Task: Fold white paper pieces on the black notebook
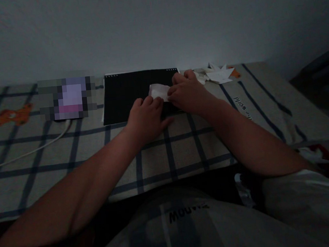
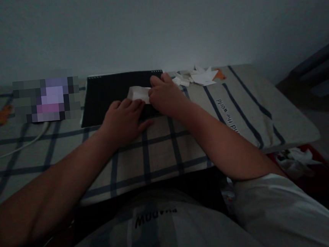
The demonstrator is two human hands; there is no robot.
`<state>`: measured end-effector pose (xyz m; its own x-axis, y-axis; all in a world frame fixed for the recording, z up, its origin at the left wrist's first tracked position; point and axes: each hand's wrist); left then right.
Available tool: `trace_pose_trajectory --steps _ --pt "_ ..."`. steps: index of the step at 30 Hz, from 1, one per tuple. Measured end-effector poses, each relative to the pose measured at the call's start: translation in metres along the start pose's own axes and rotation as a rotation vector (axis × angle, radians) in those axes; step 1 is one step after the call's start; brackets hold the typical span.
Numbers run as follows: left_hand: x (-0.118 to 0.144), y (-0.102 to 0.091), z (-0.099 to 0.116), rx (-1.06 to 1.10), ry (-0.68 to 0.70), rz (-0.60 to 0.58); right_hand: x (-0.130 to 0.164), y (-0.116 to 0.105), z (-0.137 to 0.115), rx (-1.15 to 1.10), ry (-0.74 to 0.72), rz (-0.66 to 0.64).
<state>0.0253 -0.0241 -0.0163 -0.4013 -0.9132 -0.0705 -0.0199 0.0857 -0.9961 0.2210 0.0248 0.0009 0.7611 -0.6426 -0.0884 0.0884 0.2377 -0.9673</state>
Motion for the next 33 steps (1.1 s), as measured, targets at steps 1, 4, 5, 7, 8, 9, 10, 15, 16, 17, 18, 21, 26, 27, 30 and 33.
trace_pose_trajectory --steps 1,4,5,7,8,9,10,15,16,17,18,21,26,27,30,33 --pt "-0.0004 0.0007 -0.0005 -0.007 0.020 0.007 0.0002 0.0001 -0.0002 -0.006 -0.012 0.000" --pt "-0.0011 0.0031 -0.0008 -0.007 0.075 0.010 0.0006 -0.0011 -0.0001 -0.022 -0.018 -0.026" --pt "-0.0012 0.0037 -0.0003 0.001 0.085 0.003 0.0007 -0.0018 -0.0001 -0.023 -0.010 -0.043" --pt "-0.0013 0.0044 0.0010 0.018 0.090 -0.019 0.0007 -0.0028 -0.0004 -0.022 -0.001 -0.062" --pt "-0.0014 0.0044 0.0016 0.023 0.087 -0.033 0.0007 -0.0028 -0.0005 -0.022 -0.003 -0.060" --pt "-0.0016 0.0042 0.0020 0.026 0.081 -0.043 0.0007 -0.0022 -0.0006 -0.022 -0.010 -0.050" --pt "-0.0019 0.0039 0.0020 0.030 0.078 -0.049 0.0007 -0.0011 -0.0008 -0.021 -0.019 -0.038" --pt "-0.0047 0.0010 -0.0029 0.086 0.091 -0.053 -0.0012 0.0063 -0.0016 -0.006 -0.042 -0.007" --pt "-0.0050 0.0005 -0.0042 0.094 0.092 -0.061 -0.0018 0.0070 -0.0020 -0.006 -0.041 -0.008" --pt "-0.0051 0.0001 -0.0051 0.100 0.091 -0.068 -0.0023 0.0071 -0.0024 -0.005 -0.037 -0.013" --pt "-0.0049 0.0001 -0.0057 0.101 0.090 -0.074 -0.0027 0.0069 -0.0028 -0.004 -0.032 -0.024" --pt "-0.0032 0.0021 -0.0045 0.078 0.091 -0.067 -0.0026 0.0053 -0.0035 -0.001 -0.019 -0.047" --pt "-0.0041 0.0050 -0.0032 0.074 0.093 -0.046 -0.0012 0.0059 -0.0003 -0.027 -0.053 -0.011" --pt "-0.0052 0.0043 -0.0037 0.083 0.089 -0.060 -0.0013 0.0061 0.0006 -0.033 -0.052 -0.011" --pt "-0.0077 0.0013 -0.0047 0.098 0.070 -0.090 -0.0021 0.0054 0.0020 -0.046 -0.019 -0.031" --pt "-0.0064 -0.0013 -0.0016 0.067 0.049 -0.059 -0.0029 0.0043 0.0019 -0.048 0.006 -0.045"
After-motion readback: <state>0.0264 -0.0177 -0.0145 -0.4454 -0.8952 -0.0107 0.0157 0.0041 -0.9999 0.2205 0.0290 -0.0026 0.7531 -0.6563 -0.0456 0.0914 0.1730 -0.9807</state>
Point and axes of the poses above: each hand's wrist, its own x-axis away from the middle knuckle, its own y-axis out of the palm, z = x × y, and after that the axes turned 9 degrees about -y, right-handed
